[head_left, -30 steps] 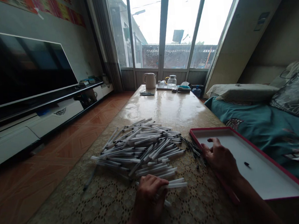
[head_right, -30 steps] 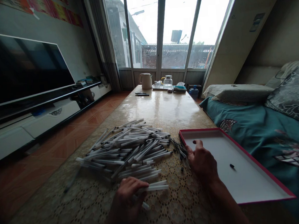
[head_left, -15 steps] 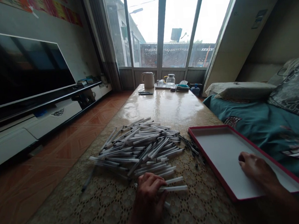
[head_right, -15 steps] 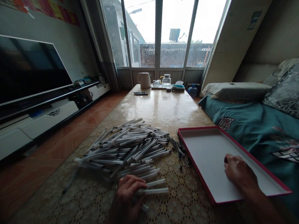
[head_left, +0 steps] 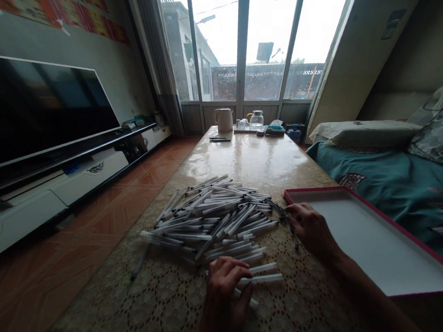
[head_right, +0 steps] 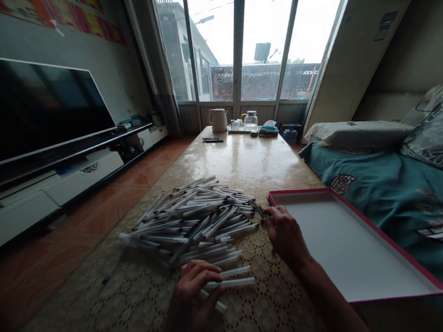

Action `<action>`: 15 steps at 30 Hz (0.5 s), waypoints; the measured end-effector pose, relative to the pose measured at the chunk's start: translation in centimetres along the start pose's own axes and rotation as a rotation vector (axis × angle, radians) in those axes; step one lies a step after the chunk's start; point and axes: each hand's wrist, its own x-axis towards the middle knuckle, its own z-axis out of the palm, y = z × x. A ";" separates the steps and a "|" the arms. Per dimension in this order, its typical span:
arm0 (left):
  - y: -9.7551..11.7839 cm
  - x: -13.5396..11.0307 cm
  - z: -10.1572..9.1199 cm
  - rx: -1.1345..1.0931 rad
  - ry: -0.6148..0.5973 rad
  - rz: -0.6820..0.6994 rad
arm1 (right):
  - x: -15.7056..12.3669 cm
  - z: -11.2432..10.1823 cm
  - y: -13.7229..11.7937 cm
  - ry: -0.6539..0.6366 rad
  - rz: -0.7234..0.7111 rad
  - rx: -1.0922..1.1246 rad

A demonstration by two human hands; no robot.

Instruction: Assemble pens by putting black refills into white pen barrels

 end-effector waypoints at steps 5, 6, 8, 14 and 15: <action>1.0 0.3 -0.9 -0.007 -0.103 -0.055 | 0.9 2.4 -3.3 -0.163 -0.199 -0.055; 1.1 0.4 -1.2 0.001 -0.118 -0.062 | 1.2 2.9 -3.9 -0.175 -0.224 -0.078; 0.6 0.7 -1.8 0.027 -0.113 -0.078 | 1.9 3.9 -4.9 -0.189 -0.259 -0.116; -2.4 0.7 -3.5 0.090 0.026 -0.139 | 3.6 5.6 -5.3 -0.238 -0.344 -0.227; -2.8 0.6 -3.6 0.087 0.059 -0.146 | 3.7 5.6 -5.2 -0.246 -0.359 -0.244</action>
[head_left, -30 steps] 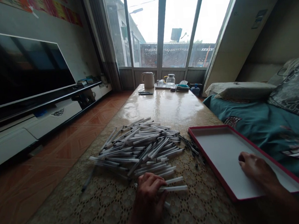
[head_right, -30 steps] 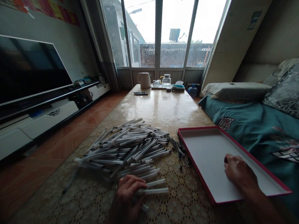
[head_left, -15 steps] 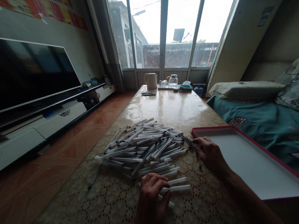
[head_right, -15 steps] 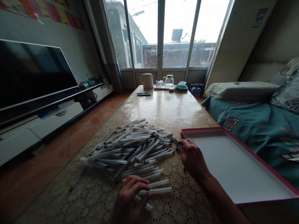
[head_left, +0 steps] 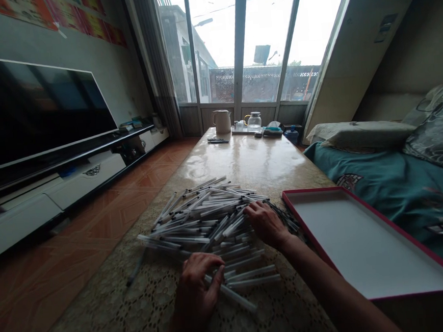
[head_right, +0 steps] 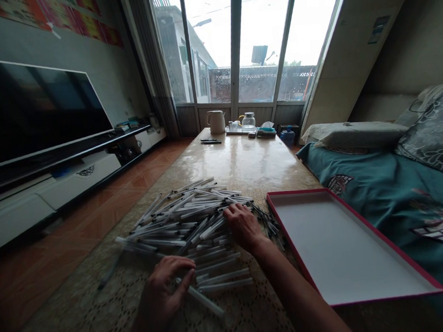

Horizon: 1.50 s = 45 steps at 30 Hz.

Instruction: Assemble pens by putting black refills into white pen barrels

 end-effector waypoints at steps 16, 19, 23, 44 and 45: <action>0.3 0.1 -0.2 0.012 -0.076 0.188 | -8.9 -3.4 -3.5 -0.050 -0.024 0.233; 1.0 0.3 0.0 0.107 -0.200 0.284 | -10.7 -3.4 -4.1 -0.081 -0.015 0.383; 1.3 0.1 0.5 0.134 -0.258 0.290 | -11.6 -3.8 -4.4 -0.067 -0.025 0.461; 2.5 -1.6 0.3 -0.036 -0.468 0.264 | -12.3 -2.5 -5.1 -0.037 -0.343 0.112; 2.3 -1.6 -0.2 -0.076 -0.477 0.176 | -12.4 -2.9 -4.5 0.006 -0.354 0.094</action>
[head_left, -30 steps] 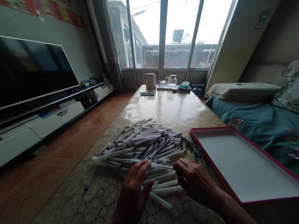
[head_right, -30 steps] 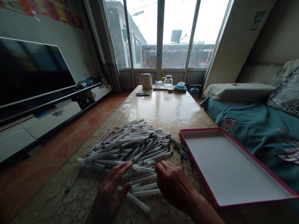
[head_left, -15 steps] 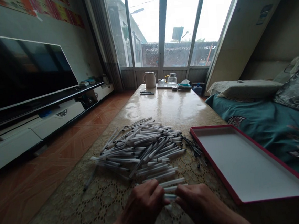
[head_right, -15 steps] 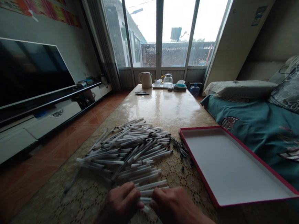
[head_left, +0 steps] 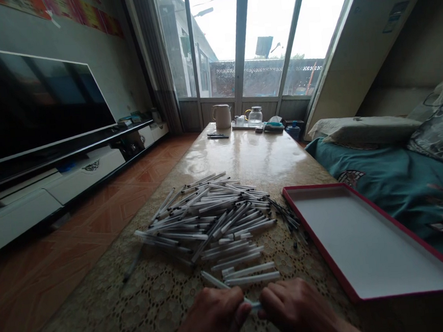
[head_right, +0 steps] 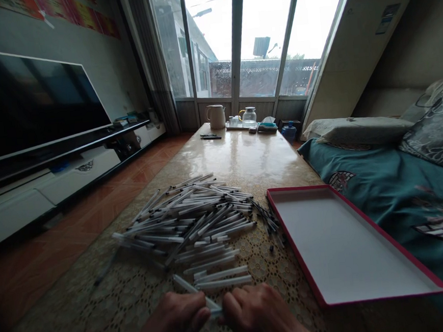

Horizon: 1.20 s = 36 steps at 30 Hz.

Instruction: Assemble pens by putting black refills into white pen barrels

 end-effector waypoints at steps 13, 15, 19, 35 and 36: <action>-4.4 -0.2 -3.1 0.288 0.196 -0.311 | -1.4 -0.4 1.6 0.108 0.495 0.304; -4.7 -0.2 -3.1 0.263 0.232 -0.315 | -1.0 -0.7 1.3 0.116 0.542 0.345; -3.6 0.0 -2.9 0.029 0.362 -0.329 | 0.2 -1.4 0.8 0.065 0.558 0.499; -1.2 3.3 1.7 -1.339 0.588 -0.470 | 3.8 -0.8 0.3 0.111 0.594 0.749; -1.2 3.3 1.5 -1.365 0.647 -0.485 | 3.5 -0.6 0.6 0.140 0.647 0.829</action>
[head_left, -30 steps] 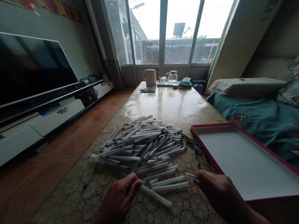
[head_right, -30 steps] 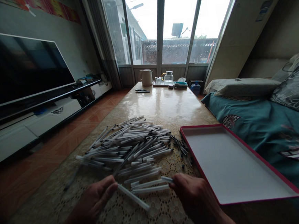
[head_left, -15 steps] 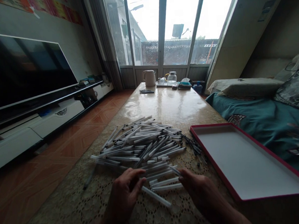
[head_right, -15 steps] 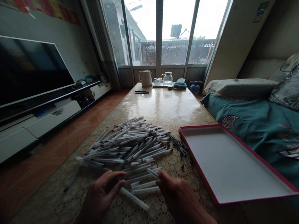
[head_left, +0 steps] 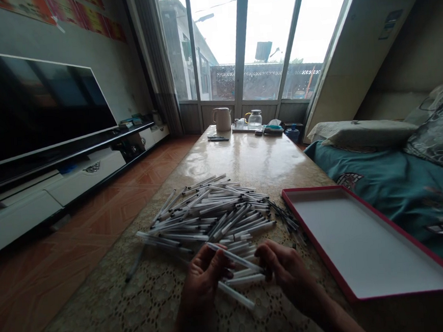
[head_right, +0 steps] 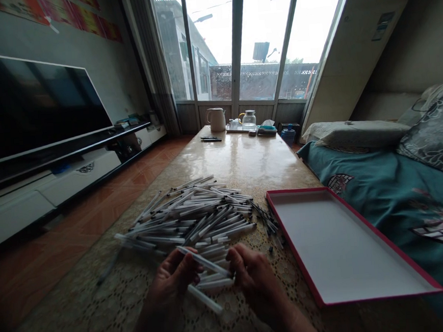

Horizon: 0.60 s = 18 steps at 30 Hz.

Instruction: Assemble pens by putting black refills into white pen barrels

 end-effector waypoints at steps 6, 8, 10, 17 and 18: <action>0.5 -0.3 0.3 -0.071 0.057 0.017 | -0.6 0.2 1.6 -0.066 0.046 0.205; 0.4 -0.3 0.4 -0.076 0.045 0.034 | -0.7 0.7 1.7 -0.085 0.024 0.207; 0.2 -0.4 0.4 -0.078 0.031 0.029 | -0.8 1.0 1.7 -0.080 -0.009 0.178; -0.3 0.1 -0.3 -0.102 -0.021 -0.019 | -0.7 1.3 1.9 -0.068 -0.047 0.178; -0.3 0.1 -0.3 -0.097 -0.032 -0.023 | -0.7 1.3 1.8 -0.068 -0.034 0.201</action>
